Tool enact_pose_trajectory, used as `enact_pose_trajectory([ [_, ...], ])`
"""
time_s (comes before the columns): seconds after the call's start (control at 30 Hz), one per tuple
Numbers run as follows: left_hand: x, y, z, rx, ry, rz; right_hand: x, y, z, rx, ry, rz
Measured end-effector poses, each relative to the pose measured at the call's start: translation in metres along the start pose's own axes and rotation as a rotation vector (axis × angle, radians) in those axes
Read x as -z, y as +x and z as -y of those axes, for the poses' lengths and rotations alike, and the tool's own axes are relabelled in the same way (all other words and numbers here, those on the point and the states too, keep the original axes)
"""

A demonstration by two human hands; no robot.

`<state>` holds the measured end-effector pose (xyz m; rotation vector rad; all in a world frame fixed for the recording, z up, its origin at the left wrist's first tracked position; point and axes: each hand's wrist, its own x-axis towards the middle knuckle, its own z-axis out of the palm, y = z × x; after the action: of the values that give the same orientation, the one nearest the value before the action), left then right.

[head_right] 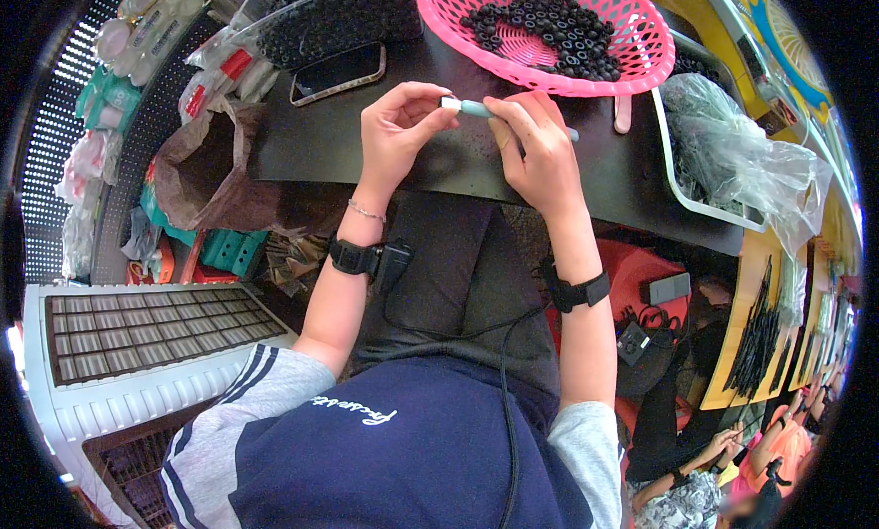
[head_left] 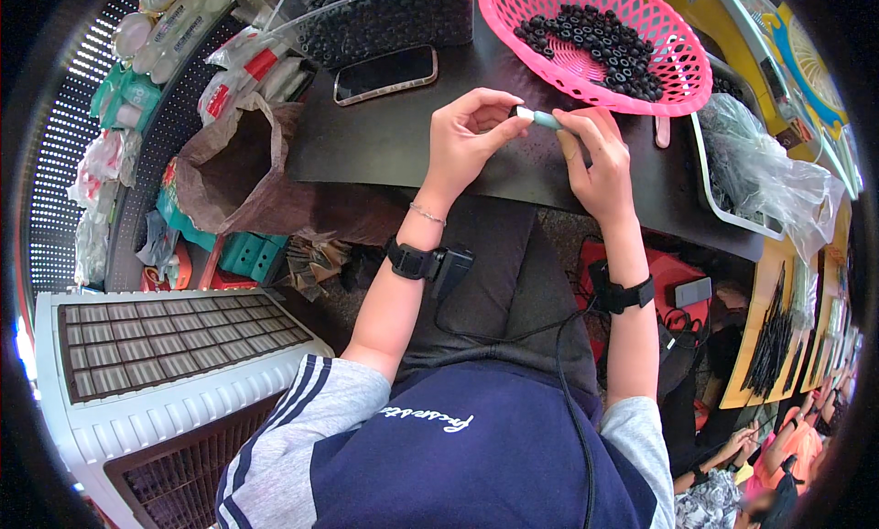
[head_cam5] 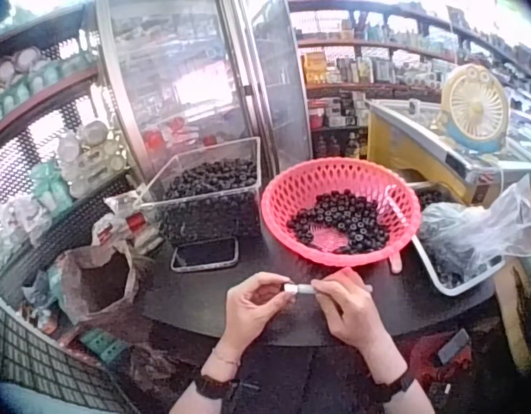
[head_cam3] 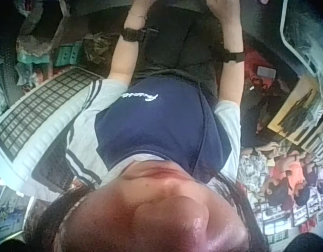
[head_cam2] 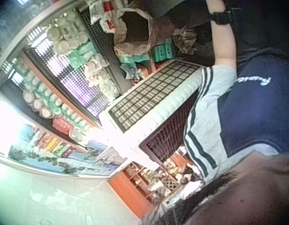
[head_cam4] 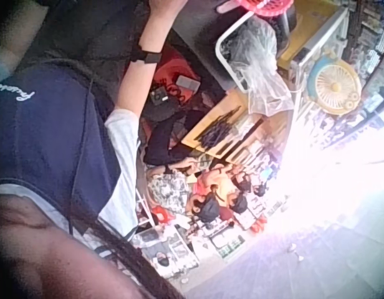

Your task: Assembling small black rubber grommets onto a grey plastic component using a small tool.

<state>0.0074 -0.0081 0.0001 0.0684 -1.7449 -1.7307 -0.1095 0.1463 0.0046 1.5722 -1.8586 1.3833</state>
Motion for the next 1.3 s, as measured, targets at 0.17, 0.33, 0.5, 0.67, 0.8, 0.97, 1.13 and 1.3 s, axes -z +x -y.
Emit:
enact_pose_trajectory([
  [0.17, -0.0004, 0.0002, 0.0, 0.01, -0.003, 0.008, 0.0007, -0.0003, 0.001, -0.026, -0.021, -0.005],
  [0.33, -0.0024, 0.0014, -0.0035, 0.072, -0.034, 0.045, 0.0012, -0.0019, 0.0014, -0.14, -0.047, -0.054],
  [0.5, -0.0036, 0.0024, -0.005, 0.048, 0.002, 0.09, 0.0015, -0.0036, -0.0002, -0.146, -0.133, -0.009],
  [0.67, -0.0035, 0.0027, -0.0043, 0.054, 0.019, 0.119, 0.0014, -0.0042, -0.0018, -0.125, -0.136, 0.004],
  [0.8, -0.003, 0.0023, -0.002, 0.06, -0.012, 0.119, 0.0008, -0.0042, -0.0019, -0.133, -0.127, 0.013],
  [0.97, -0.0031, 0.0023, -0.0028, 0.071, -0.013, 0.119, 0.0013, -0.0041, -0.001, -0.136, -0.121, 0.015],
  [1.13, -0.0041, 0.0031, -0.003, 0.04, 0.006, 0.132, 0.0018, -0.0038, -0.0009, -0.137, -0.107, 0.02],
  [1.3, -0.0041, 0.0033, -0.0035, 0.015, 0.022, 0.135, 0.0017, -0.0045, -0.0012, -0.142, -0.098, 0.025],
])
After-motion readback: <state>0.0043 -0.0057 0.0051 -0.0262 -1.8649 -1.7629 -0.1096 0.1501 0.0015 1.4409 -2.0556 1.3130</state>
